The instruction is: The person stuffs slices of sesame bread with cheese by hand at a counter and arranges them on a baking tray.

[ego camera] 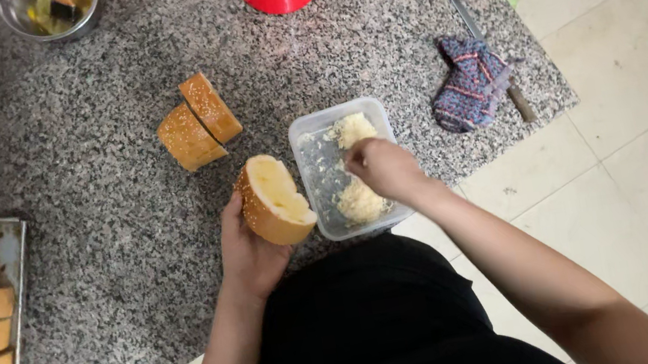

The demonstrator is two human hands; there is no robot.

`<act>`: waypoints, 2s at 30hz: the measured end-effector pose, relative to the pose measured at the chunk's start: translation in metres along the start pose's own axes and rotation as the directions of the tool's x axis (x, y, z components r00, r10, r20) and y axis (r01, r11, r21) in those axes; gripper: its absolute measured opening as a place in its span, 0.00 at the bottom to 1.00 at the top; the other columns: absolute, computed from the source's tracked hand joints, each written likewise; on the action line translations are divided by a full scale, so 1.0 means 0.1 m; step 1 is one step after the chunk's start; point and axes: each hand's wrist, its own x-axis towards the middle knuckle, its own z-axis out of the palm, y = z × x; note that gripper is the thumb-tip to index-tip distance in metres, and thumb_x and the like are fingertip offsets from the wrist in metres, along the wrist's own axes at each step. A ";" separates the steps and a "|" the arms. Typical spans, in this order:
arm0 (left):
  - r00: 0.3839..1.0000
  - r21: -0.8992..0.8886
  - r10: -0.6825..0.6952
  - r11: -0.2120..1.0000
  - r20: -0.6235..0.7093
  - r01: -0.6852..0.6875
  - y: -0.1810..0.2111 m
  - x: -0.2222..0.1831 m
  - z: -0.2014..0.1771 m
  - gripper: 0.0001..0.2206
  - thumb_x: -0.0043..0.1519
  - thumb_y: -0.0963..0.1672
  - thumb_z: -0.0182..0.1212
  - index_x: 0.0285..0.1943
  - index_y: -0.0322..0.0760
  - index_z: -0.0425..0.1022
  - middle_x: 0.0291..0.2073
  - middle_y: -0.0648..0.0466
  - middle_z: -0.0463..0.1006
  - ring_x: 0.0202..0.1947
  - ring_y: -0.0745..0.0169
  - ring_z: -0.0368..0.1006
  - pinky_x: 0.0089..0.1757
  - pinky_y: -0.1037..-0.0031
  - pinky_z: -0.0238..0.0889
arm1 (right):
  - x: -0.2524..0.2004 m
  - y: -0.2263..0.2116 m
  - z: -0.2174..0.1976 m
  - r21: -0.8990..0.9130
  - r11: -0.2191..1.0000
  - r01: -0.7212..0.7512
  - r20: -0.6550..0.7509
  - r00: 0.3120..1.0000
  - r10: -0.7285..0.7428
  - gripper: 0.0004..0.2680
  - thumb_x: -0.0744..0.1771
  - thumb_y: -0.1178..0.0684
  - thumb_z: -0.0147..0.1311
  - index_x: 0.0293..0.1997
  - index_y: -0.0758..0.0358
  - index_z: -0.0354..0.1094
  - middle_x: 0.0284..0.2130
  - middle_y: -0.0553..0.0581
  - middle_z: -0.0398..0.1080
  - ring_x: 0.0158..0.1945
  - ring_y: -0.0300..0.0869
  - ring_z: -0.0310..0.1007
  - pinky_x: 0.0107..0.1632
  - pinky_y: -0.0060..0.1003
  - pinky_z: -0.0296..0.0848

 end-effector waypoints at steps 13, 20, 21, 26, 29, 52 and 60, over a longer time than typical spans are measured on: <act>0.953 0.002 -0.212 0.976 0.215 0.217 -0.02 0.51 0.25 0.33 0.66 0.62 0.39 0.71 0.42 0.66 0.62 0.50 0.74 0.59 0.53 0.73 0.56 0.59 0.69 | -0.50 -0.35 -0.53 0.705 0.709 -0.007 -0.156 0.974 0.165 0.08 0.68 0.53 0.59 0.47 0.66 0.77 0.34 0.49 0.78 0.35 0.29 0.70 0.40 0.27 0.71; 0.871 -0.064 -0.167 0.973 0.463 0.220 -0.29 0.67 0.39 0.33 0.71 0.61 0.40 0.74 0.39 0.64 0.63 0.46 0.72 0.62 0.53 0.70 0.59 0.60 0.65 | -0.94 -1.13 -0.87 0.414 0.892 0.182 -0.308 0.950 -0.051 0.09 0.66 0.56 0.62 0.50 0.63 0.75 0.37 0.48 0.71 0.32 0.30 0.65 0.36 0.27 0.68; 0.860 -0.060 -0.145 0.978 0.489 0.199 -0.31 0.66 0.41 0.32 0.72 0.61 0.40 0.75 0.39 0.63 0.64 0.47 0.72 0.63 0.54 0.69 0.60 0.60 0.65 | -0.95 -1.20 -0.90 0.393 0.902 0.177 -0.341 0.939 -0.035 0.09 0.66 0.56 0.62 0.50 0.62 0.75 0.37 0.48 0.70 0.30 0.31 0.63 0.34 0.27 0.67; 0.843 -0.130 -0.211 0.941 0.496 0.312 -0.30 0.59 0.43 0.31 0.71 0.60 0.39 0.73 0.40 0.64 0.62 0.48 0.73 0.61 0.54 0.71 0.60 0.61 0.67 | -1.05 -1.31 -0.92 0.296 0.940 0.171 -0.344 0.937 -0.062 0.05 0.66 0.56 0.62 0.45 0.61 0.77 0.33 0.48 0.70 0.25 0.31 0.61 0.29 0.28 0.64; 0.823 -0.122 -0.210 0.940 0.528 0.318 -0.32 0.58 0.41 0.31 0.72 0.60 0.40 0.74 0.38 0.63 0.63 0.48 0.73 0.62 0.54 0.70 0.60 0.61 0.66 | -1.03 -1.27 -0.89 0.217 0.945 0.244 -0.350 0.923 -0.158 0.04 0.65 0.56 0.63 0.42 0.63 0.77 0.31 0.48 0.70 0.26 0.30 0.62 0.29 0.28 0.64; 0.818 -0.079 -0.250 0.938 0.518 0.337 -0.33 0.54 0.38 0.31 0.72 0.58 0.37 0.76 0.38 0.59 0.66 0.46 0.70 0.65 0.53 0.68 0.62 0.58 0.64 | -0.96 -1.17 -0.86 0.206 0.903 0.376 -0.391 0.878 -0.277 0.04 0.65 0.58 0.63 0.41 0.64 0.77 0.37 0.50 0.69 0.34 0.33 0.67 0.34 0.29 0.68; 0.862 -0.031 -0.220 0.964 0.456 0.263 -0.36 0.47 0.38 0.29 0.73 0.57 0.38 0.78 0.40 0.58 0.67 0.48 0.70 0.64 0.54 0.69 0.62 0.58 0.63 | -0.80 -1.10 -0.89 0.182 0.939 0.293 -0.473 0.863 -0.177 0.04 0.65 0.58 0.65 0.41 0.65 0.78 0.33 0.51 0.64 0.30 0.35 0.62 0.31 0.30 0.63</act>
